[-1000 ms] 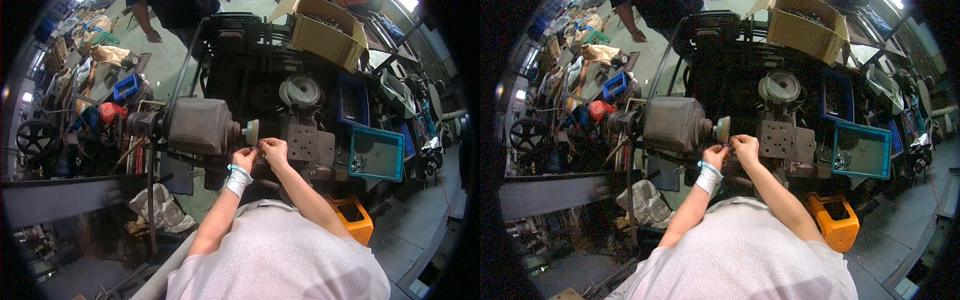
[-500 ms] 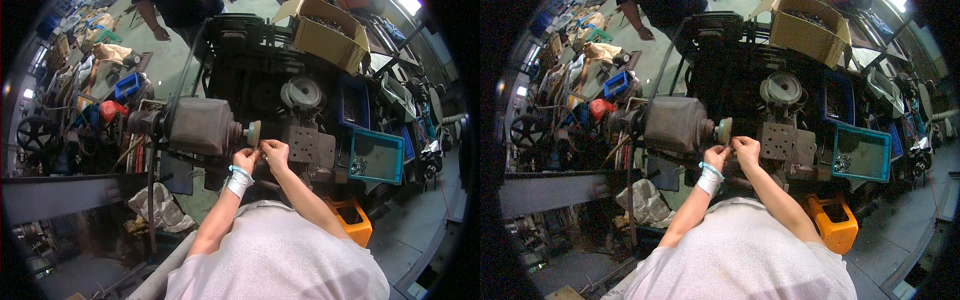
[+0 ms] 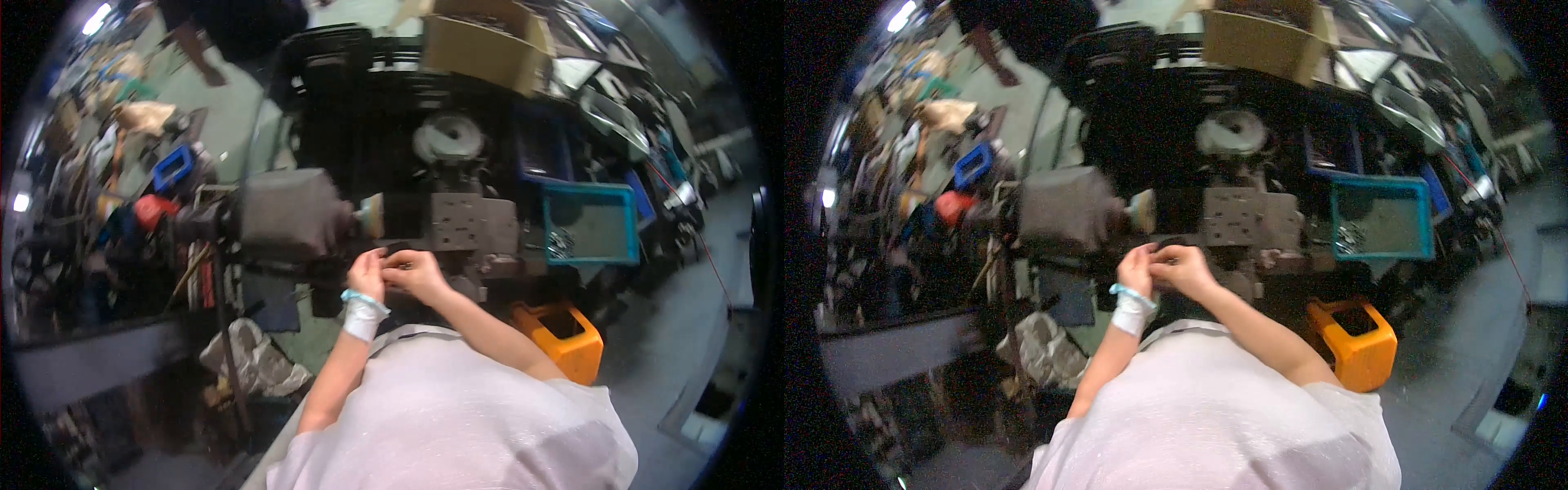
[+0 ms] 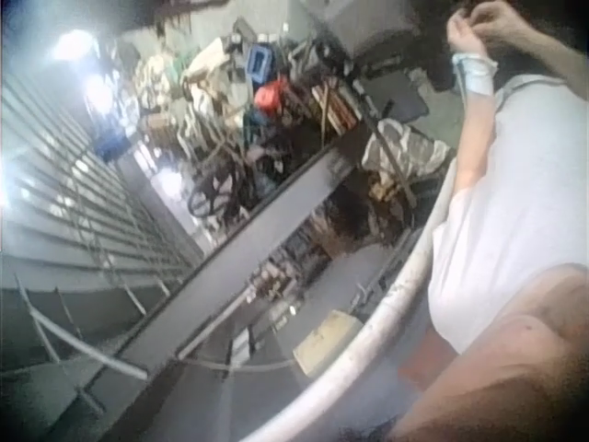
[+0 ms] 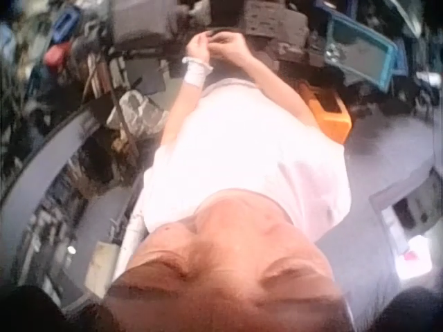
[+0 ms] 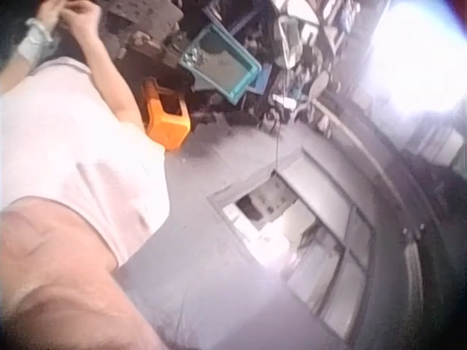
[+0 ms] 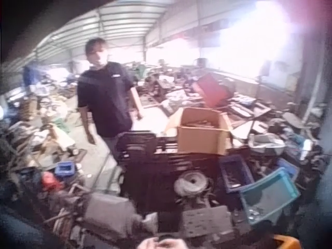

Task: The person deburrs or polishes small metal components using a bench grinder.

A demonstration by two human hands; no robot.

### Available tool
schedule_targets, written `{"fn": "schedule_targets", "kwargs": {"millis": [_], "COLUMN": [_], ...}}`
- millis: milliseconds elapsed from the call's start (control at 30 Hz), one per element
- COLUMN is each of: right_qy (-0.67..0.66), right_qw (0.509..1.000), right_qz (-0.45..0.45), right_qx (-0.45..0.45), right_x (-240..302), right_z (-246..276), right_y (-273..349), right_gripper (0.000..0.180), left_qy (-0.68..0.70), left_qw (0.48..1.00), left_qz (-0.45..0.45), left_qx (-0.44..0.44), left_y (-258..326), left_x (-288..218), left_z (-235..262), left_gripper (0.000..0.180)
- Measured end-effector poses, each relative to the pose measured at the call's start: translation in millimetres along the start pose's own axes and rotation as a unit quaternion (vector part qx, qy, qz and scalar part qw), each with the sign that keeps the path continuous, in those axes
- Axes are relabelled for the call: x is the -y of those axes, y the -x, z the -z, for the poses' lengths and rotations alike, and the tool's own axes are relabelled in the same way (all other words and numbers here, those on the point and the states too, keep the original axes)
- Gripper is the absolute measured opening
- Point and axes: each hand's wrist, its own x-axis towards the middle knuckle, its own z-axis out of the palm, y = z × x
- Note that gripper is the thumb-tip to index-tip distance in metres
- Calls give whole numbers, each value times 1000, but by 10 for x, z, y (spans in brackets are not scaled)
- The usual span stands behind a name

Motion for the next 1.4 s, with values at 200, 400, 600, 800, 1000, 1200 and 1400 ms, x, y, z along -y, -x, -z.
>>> {"fn": "schedule_targets", "kwargs": {"millis": [200, 400, 600, 800, 1000, 1200, 1400], "right_qy": [23, 76, -2, -89, -48, -18, -26], "right_qw": [999, 995, 998, 984, 991, 990, 988], "right_qz": [-23, 55, -15, -126, -51, -57, -60], "right_qx": [-36, -46, -68, -84, -112, -130, -143], "right_x": [97, 82, 148, 141, -41, -58, -37], "right_z": [18, 128, 103, 28, 23, -28, -56], "right_y": [-42, -104, -159, -283, -461, -560, -579], "right_gripper": [18, 16, 15, 17, 14, 14, 17], "left_qy": [103, 134, 192, 167, 121, 77, 51], "left_qw": [987, 966, 944, 967, 973, 981, 986], "left_qz": [120, 197, 247, 184, 186, 170, 154], "left_qx": [37, 102, 102, 48, 61, 45, 33], "left_y": [77, 23, -79, -122, -193, -282, -292], "left_x": [-178, -239, -207, -186, -261, -120, -146], "left_z": [174, 201, 220, 180, 125, 150, 104], "left_gripper": [28, 17, 12, 12, 9, 11, 14]}}
